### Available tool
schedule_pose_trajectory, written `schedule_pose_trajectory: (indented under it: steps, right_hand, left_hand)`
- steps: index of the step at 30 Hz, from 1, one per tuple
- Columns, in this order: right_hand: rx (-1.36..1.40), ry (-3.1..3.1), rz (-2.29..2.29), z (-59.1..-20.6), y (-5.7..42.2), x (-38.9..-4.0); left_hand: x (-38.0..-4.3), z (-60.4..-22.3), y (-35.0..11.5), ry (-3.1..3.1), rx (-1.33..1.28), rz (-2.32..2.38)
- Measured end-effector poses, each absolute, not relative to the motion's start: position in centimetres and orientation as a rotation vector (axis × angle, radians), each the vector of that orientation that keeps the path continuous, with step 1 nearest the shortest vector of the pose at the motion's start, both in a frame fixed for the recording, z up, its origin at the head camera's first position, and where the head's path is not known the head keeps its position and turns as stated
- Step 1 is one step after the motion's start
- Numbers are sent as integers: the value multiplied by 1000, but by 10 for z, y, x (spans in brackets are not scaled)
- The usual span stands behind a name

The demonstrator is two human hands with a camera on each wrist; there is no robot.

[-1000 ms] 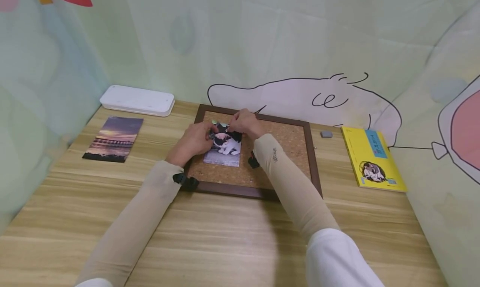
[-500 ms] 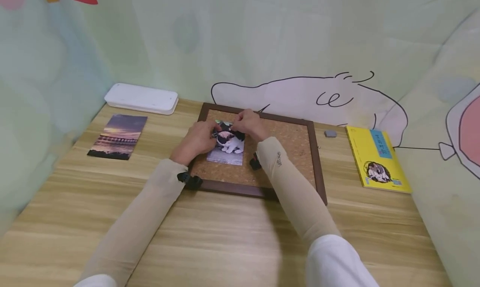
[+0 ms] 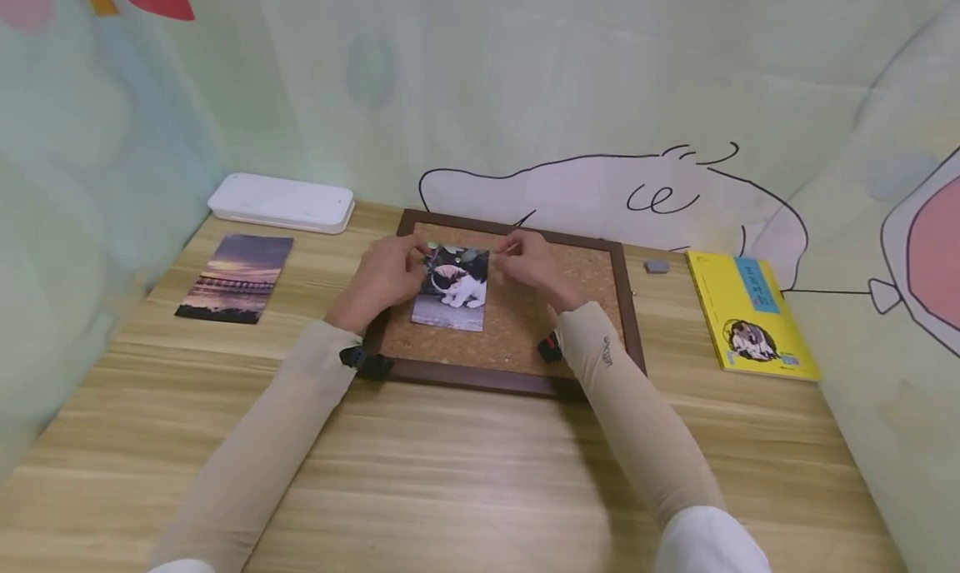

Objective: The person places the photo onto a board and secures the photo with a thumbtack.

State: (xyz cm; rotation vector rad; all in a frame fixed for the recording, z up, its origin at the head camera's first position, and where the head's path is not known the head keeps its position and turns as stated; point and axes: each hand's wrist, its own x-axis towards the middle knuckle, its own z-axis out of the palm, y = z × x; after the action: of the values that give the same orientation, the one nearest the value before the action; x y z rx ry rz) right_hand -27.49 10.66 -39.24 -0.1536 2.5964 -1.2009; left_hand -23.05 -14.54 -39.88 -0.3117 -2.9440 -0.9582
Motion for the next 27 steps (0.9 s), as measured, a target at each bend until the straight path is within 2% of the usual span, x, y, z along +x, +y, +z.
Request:
schedule_pose_trajectory:
  steps: [11,27]
  right_hand:
    - [-156,2690,-1169,-390,167,-251]
    - [-26,2722,-1120,-384,235,-240]
  left_hand:
    - [-224,-385,-173,-2906,-208,-931]
    - [-211,-380,-217,-2885,-179,-880]
